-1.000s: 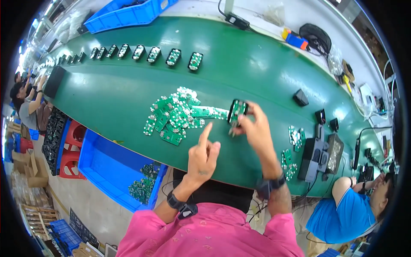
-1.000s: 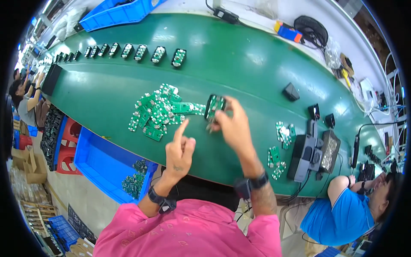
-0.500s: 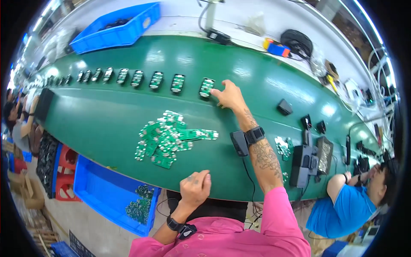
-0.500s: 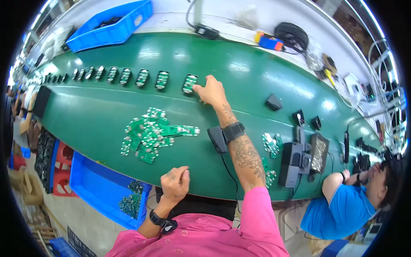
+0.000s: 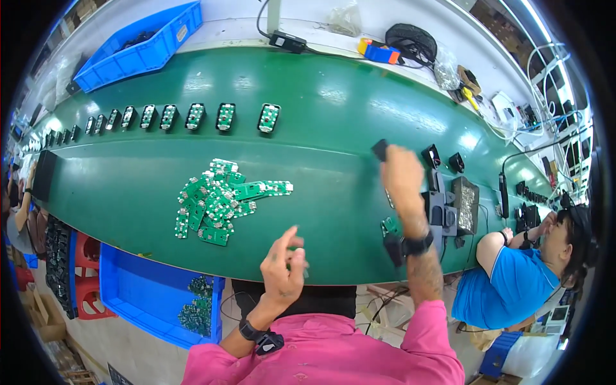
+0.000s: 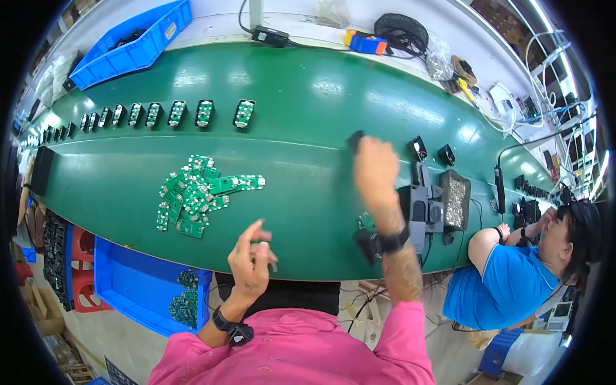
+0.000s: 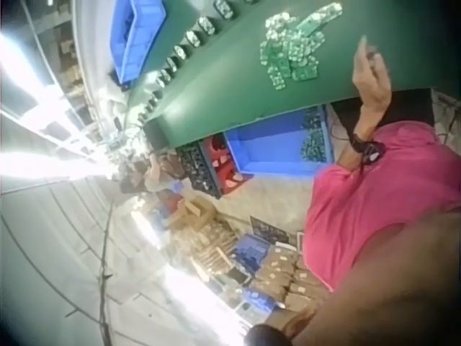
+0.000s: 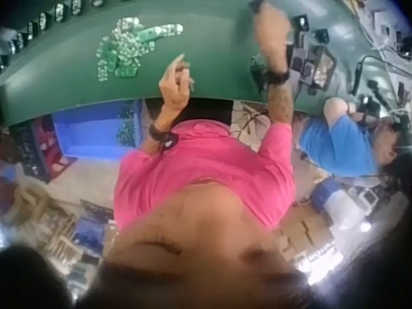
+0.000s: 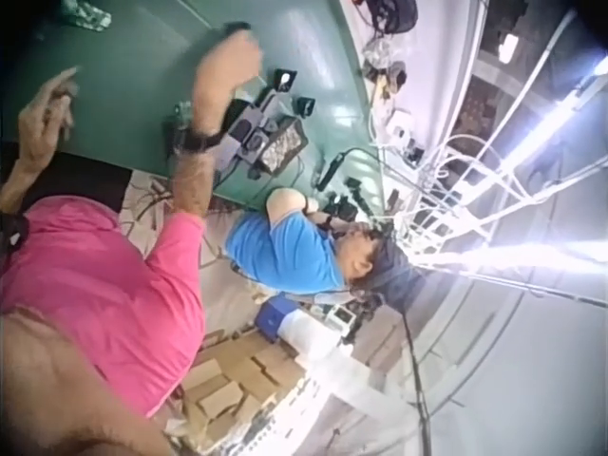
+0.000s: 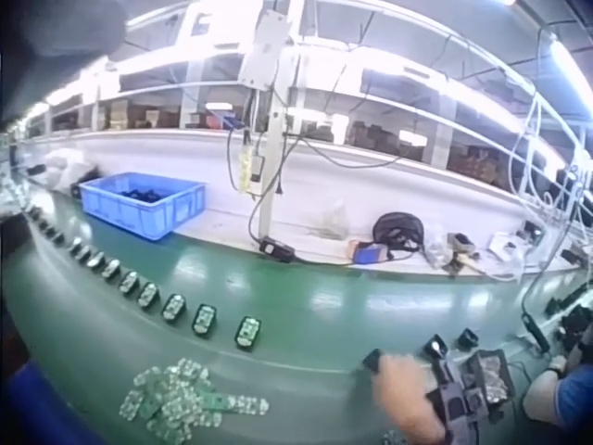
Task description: The person assembles electronic devices by fitting circuit boards into plastic housings and snapping them together. After completing several units, the person gathers loose circuit boards from the table and places them into a blue bin.
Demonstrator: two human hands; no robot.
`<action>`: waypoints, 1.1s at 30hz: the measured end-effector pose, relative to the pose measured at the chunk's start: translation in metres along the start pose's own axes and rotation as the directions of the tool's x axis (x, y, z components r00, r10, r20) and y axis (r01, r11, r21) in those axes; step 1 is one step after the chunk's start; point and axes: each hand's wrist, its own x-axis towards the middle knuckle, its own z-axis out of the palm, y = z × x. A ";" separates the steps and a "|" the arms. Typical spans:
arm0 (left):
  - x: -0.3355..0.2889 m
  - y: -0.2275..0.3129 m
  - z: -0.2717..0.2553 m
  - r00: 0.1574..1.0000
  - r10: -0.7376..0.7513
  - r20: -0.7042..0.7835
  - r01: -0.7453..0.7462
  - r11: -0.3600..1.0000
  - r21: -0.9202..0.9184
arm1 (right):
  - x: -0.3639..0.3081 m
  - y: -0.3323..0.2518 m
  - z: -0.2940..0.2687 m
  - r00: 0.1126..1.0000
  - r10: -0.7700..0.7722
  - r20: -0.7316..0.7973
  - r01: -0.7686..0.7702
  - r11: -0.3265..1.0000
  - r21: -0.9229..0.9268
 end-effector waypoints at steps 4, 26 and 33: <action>0.004 0.024 0.023 0.985 -0.133 0.115 0.168 0.902 -0.398 | -0.102 -0.086 -0.043 0.979 -0.202 -0.003 0.185 0.894 0.408; 0.008 0.008 0.020 0.881 -0.375 0.287 0.471 0.751 -0.463 | -0.153 -0.036 -0.044 0.979 0.138 -0.151 0.022 0.659 0.752; 0.015 0.015 0.014 0.836 -0.368 0.406 0.544 0.651 -0.530 | -0.160 0.023 -0.022 0.911 0.328 0.250 -0.410 0.663 0.626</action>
